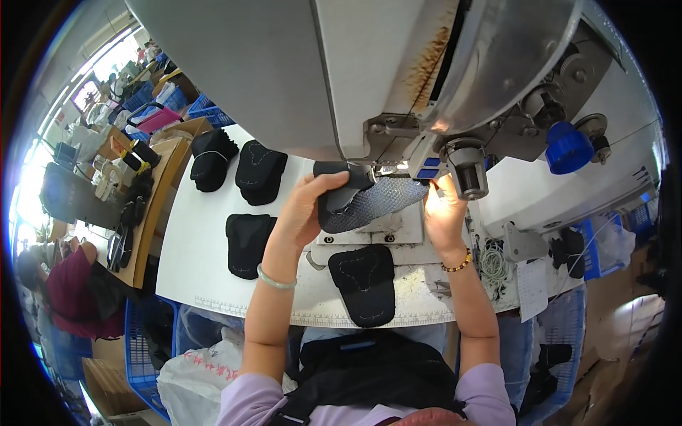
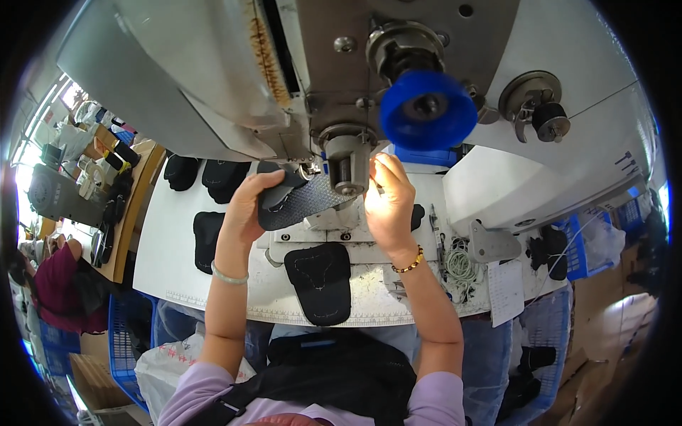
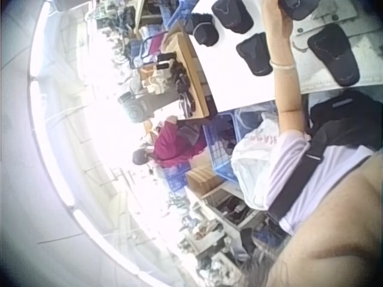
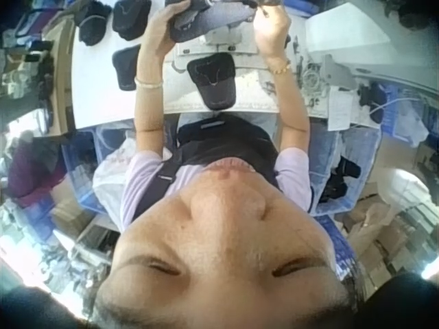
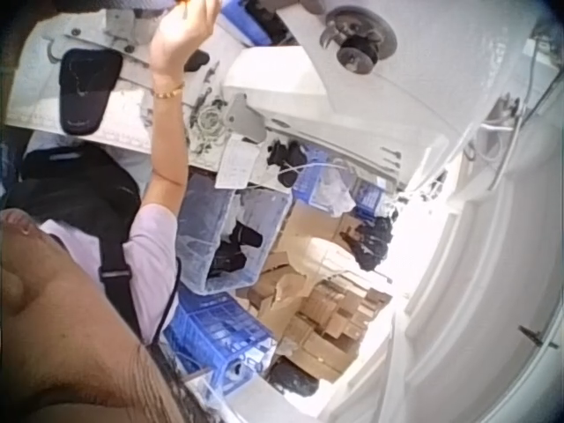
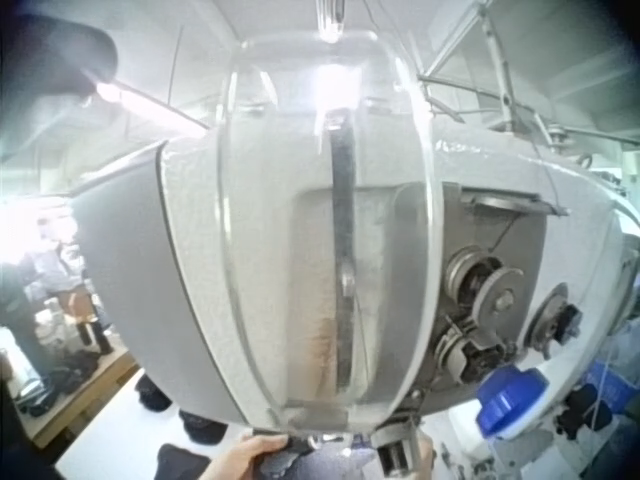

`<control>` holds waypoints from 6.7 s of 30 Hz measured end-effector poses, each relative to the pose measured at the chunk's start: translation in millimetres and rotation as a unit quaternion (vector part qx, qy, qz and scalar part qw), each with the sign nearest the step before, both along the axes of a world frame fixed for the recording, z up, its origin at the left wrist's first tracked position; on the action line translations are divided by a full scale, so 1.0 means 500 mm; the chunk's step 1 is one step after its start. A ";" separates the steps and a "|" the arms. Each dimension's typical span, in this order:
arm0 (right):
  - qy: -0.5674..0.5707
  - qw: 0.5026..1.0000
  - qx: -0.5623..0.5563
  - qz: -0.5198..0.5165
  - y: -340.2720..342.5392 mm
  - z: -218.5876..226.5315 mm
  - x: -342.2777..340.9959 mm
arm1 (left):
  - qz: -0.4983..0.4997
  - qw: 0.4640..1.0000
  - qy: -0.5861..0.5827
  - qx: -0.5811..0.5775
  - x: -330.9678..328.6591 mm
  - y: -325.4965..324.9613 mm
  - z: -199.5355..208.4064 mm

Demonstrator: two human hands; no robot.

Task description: Use an industrial sewing machine to stitch a reinforced patch onto a shoe upper component.

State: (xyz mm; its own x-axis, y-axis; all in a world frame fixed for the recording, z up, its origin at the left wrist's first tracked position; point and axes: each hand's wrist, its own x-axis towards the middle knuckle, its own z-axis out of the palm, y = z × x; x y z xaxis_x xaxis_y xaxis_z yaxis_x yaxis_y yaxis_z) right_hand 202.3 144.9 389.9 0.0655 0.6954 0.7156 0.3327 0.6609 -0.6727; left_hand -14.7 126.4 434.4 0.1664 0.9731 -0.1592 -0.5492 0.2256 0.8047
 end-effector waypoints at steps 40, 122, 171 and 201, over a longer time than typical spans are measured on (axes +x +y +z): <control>0.165 0.912 -0.272 0.260 -0.112 0.023 -0.033 | 0.184 0.952 0.136 0.205 0.071 -0.101 -0.038; -0.307 0.908 0.272 -0.087 -0.070 0.046 -0.038 | 0.177 0.546 0.499 0.649 -0.007 0.037 -0.019; -0.284 0.924 0.243 -0.079 -0.076 0.052 -0.032 | 0.148 0.488 0.578 0.637 -0.002 -0.018 0.033; -0.200 0.941 0.265 -0.060 -0.062 0.015 -0.026 | 0.041 0.570 0.480 0.666 -0.050 0.019 0.005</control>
